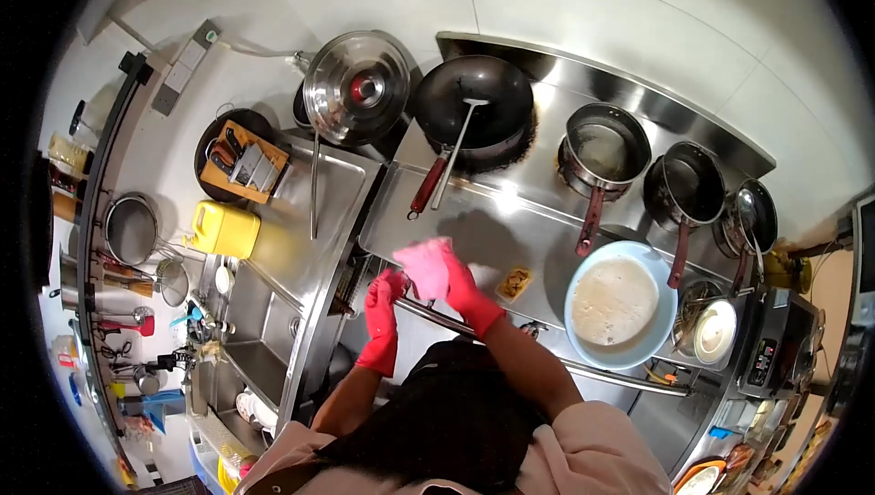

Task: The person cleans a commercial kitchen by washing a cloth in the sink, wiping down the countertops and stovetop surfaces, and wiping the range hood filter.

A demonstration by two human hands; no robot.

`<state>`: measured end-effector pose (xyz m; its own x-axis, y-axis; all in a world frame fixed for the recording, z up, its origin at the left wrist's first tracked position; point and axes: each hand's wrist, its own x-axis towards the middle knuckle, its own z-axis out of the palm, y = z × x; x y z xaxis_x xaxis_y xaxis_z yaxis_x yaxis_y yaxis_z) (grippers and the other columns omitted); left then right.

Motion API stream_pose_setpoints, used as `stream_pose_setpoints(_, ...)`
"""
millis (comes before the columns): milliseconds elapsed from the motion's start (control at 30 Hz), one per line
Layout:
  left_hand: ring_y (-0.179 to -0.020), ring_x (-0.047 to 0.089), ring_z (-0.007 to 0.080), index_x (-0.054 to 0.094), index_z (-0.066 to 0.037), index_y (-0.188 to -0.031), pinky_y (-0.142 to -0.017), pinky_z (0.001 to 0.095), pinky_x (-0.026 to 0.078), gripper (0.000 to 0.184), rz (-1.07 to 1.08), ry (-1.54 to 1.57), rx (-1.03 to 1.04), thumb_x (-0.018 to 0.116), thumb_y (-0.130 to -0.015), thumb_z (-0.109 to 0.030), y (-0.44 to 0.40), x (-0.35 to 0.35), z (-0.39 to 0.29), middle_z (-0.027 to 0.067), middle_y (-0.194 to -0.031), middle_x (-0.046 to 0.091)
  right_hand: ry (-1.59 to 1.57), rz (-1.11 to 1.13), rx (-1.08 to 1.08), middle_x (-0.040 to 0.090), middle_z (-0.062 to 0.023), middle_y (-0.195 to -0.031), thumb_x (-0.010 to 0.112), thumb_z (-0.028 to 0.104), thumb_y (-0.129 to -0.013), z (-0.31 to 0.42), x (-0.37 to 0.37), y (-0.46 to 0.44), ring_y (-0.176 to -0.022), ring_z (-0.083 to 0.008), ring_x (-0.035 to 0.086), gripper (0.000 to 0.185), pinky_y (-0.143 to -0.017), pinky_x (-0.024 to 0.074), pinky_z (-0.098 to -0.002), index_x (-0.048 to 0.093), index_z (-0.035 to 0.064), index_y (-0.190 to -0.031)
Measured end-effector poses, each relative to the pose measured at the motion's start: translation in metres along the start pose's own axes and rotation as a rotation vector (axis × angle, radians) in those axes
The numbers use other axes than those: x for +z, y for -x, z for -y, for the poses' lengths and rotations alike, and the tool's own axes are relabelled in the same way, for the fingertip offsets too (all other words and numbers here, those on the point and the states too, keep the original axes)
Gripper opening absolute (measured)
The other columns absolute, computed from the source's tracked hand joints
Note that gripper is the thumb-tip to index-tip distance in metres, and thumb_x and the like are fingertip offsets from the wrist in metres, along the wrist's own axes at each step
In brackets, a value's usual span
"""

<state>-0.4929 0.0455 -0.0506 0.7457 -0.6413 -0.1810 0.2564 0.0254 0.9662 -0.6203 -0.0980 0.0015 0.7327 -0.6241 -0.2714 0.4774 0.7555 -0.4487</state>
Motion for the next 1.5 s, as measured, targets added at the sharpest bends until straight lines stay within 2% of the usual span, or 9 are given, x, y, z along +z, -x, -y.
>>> stream_pose_setpoints(200, -0.135, 0.045, 0.0443, 0.052, 0.001, -0.140, -0.114, 0.0491, 0.034, 0.054, -0.044, -1.067, 0.540, 0.064, -0.094, -0.024, -0.068, 0.005, 0.045, 0.0259, -0.140, 0.054, 0.743, -0.364, 0.135, 0.068, -0.0023, -0.116, 0.061, 0.038, -0.098, -0.014, -0.105, -0.050, -0.097, -0.0132, 0.063, 0.042, -0.080, 0.0482, -0.0287, 0.065, 0.0056, -0.125)
stream_pose_setpoints(267, -0.139, 0.039, 0.0441, 0.047, 0.001, -0.144, -0.116, 0.0494, 0.030, 0.060, 0.081, -1.323, 0.422, 0.061, -0.094, -0.030, -0.092, 0.039, 0.061, 0.0261, -0.147, 0.047, 0.736, -0.380, 0.169, 0.069, -0.0001, -0.113, 0.062, 0.038, -0.098, -0.009, -0.106, -0.027, -0.096, -0.0115, 0.063, 0.043, -0.080, 0.0475, -0.0263, 0.065, 0.0054, -0.126)
stream_pose_setpoints(300, -0.141, 0.035, 0.0447, 0.043, 0.001, -0.146, -0.118, 0.0499, 0.027, 0.064, 0.198, -1.191, 0.084, 0.060, -0.094, -0.032, -0.119, 0.069, 0.046, 0.0259, -0.150, 0.042, 0.690, -0.392, 0.204, 0.069, 0.0002, -0.112, 0.063, 0.039, -0.098, 0.000, -0.089, -0.012, -0.096, -0.0112, 0.063, 0.046, -0.082, 0.0474, -0.0253, 0.063, 0.0057, -0.129)
stream_pose_setpoints(367, -0.144, 0.028, 0.0452, 0.034, 0.001, -0.150, -0.120, 0.0511, 0.021, 0.071, 0.241, -1.185, 0.420, 0.058, -0.093, -0.034, -0.124, 0.060, 0.132, 0.0254, -0.157, 0.031, 0.699, -0.410, 0.154, 0.069, -0.0021, -0.114, 0.063, 0.039, -0.098, 0.005, -0.072, 0.009, -0.101, -0.0126, 0.064, 0.048, -0.086, 0.0483, -0.0266, 0.061, 0.0050, -0.132)
stream_pose_setpoints(633, -0.135, 0.042, 0.0374, 0.048, -0.006, -0.141, -0.116, 0.0500, 0.029, 0.051, 0.311, -1.112, 0.728, 0.055, -0.094, -0.024, -0.300, 0.055, 0.107, 0.0190, -0.143, 0.049, 0.832, -0.562, 0.321, 0.066, -0.0136, -0.128, 0.059, 0.042, -0.099, 0.011, -0.056, 0.027, -0.120, -0.0236, 0.062, 0.060, -0.102, 0.0464, -0.0359, 0.051, 0.0001, -0.140)
stream_pose_setpoints(800, -0.132, 0.046, 0.0358, 0.050, -0.008, -0.139, -0.115, 0.0500, 0.031, 0.048, 0.201, -1.195, 0.227, 0.055, -0.094, -0.023, -0.246, 0.007, 0.046, 0.0173, -0.138, 0.054, 0.868, -0.434, 0.289, 0.066, -0.0161, -0.128, 0.057, 0.039, -0.101, 0.005, -0.040, 0.017, -0.119, -0.0245, 0.062, 0.056, -0.102, 0.0469, -0.0363, 0.051, -0.0014, -0.140)
stream_pose_setpoints(967, -0.144, 0.030, 0.0413, 0.039, 0.000, -0.149, -0.121, 0.0488, 0.022, 0.057, -0.070, -1.287, 0.377, 0.049, -0.096, -0.021, -0.156, -0.057, 0.096, 0.0221, -0.154, 0.036, 0.836, -0.515, 0.240, 0.067, -0.0164, -0.126, 0.057, 0.035, -0.102, 0.009, -0.041, 0.037, -0.118, -0.0252, 0.063, 0.052, -0.100, 0.0487, -0.0366, 0.052, -0.0018, -0.139)
stream_pose_setpoints(1233, -0.133, 0.046, 0.0371, 0.051, 0.000, -0.136, -0.113, 0.0429, 0.036, 0.049, 0.433, -0.939, 0.464, 0.062, -0.092, -0.019, -0.295, 0.018, 0.032, 0.0208, -0.137, 0.054, 0.888, -0.654, 0.301, 0.069, -0.0140, -0.121, 0.059, 0.035, -0.100, 0.017, -0.056, 0.040, -0.113, -0.0229, 0.066, 0.054, -0.096, 0.0505, -0.0349, 0.052, -0.0016, -0.139)
stream_pose_setpoints(1500, -0.125, 0.051, 0.0419, 0.054, -0.004, -0.133, -0.107, 0.0517, 0.039, 0.048, 0.223, -1.027, 0.689, 0.059, -0.087, -0.018, -0.214, -0.031, 0.012, 0.0216, -0.131, 0.057, 0.852, -0.642, 0.239, 0.068, -0.0156, -0.122, 0.059, 0.037, -0.099, 0.022, -0.054, 0.061, -0.111, -0.0233, 0.066, 0.060, -0.093, 0.0519, -0.0349, 0.049, -0.0039, -0.142)
